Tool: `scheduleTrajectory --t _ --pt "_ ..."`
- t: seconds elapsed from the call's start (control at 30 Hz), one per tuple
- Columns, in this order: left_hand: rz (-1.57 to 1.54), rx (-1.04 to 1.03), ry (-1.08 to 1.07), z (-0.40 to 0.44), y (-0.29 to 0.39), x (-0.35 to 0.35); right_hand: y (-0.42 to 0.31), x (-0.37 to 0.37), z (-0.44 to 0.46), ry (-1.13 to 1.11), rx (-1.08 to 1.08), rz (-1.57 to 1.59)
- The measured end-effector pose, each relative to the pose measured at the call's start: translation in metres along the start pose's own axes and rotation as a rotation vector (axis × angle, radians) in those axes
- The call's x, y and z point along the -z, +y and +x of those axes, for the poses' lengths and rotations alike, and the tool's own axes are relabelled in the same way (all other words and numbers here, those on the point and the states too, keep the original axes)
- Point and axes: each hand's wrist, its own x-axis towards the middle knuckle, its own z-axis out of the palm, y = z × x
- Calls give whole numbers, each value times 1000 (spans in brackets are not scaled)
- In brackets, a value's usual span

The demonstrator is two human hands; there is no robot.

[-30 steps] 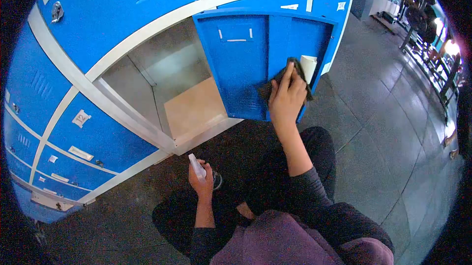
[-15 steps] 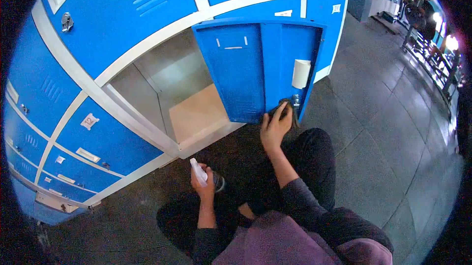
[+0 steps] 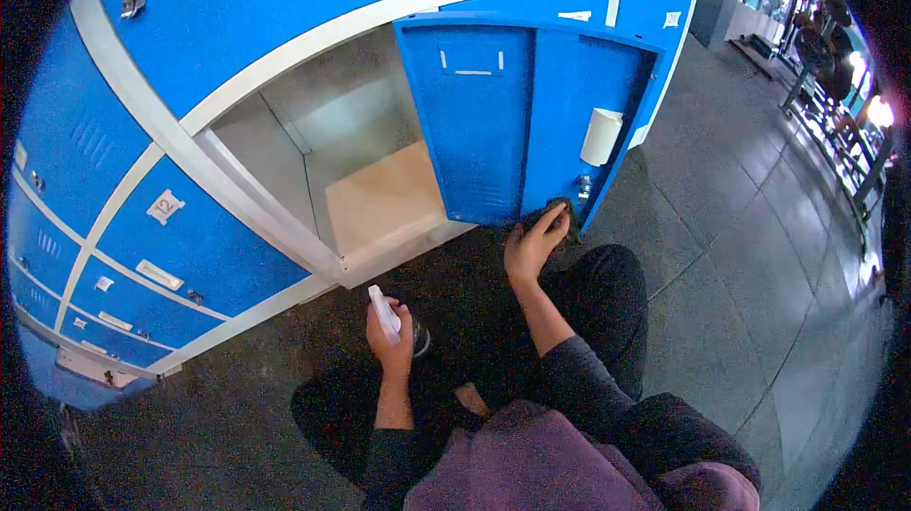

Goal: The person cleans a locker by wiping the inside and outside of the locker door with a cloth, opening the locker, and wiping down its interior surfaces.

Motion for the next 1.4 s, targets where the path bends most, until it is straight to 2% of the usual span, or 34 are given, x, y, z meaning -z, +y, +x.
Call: scheduleTrajectory --t 0.17,0.2,0.33,0.4,0.47,0.5,0.53,0.6,0.63,0.7,0.8,0.9,0.93,1.0,1.07,1.13,1.2,1.3,1.37,1.4 --pt "77 -60 19 2 -1 -1 4 14 7 31 -13 197" --pt "96 -66 21 3 -3 -1 5 12 10 119 52 155" --pt "74 -2 15 2 2 0 19 17 14 55 18 228" --pt "38 48 7 0 -1 1 26 19 6 -22 -32 377" --pt "175 26 20 -2 3 1 27 21 -3 -81 -113 592" --pt "245 17 28 -2 3 4 21 26 -7 -101 -172 728" --pt "142 -9 0 -1 -7 5 4 42 -8 -190 -227 806" --pt "205 -30 29 1 9 7 -21 70 -7 -321 -315 1016" --pt "235 -38 38 1 15 7 -50 93 1 -393 -443 1066" --pt "271 -37 27 2 9 6 -91 130 11 -448 -440 1226" --pt "232 -49 48 1 7 3 -125 177 32 -442 -202 1239" --pt "206 -47 65 -2 9 3 -124 202 61 -107 128 1095" --pt "192 -41 61 0 4 2 -153 226 80 -197 168 1463" --pt "216 -47 33 -1 -7 4 -154 238 109 93 231 1521" --pt "279 -80 14 0 -12 4 -150 246 142 344 391 1237" --pt "200 -82 42 -5 -17 2 -174 247 165 494 652 914" --pt "179 -63 44 -2 -13 1 -222 245 181 534 1003 534" --pt "196 -29 35 -2 -3 1 -263 213 186 158 1151 210" --pt "157 -43 53 -4 -7 1 -273 170 187 29 1247 -120" --pt "163 -45 55 -5 -4 2 -264 138 185 -180 1153 -296"
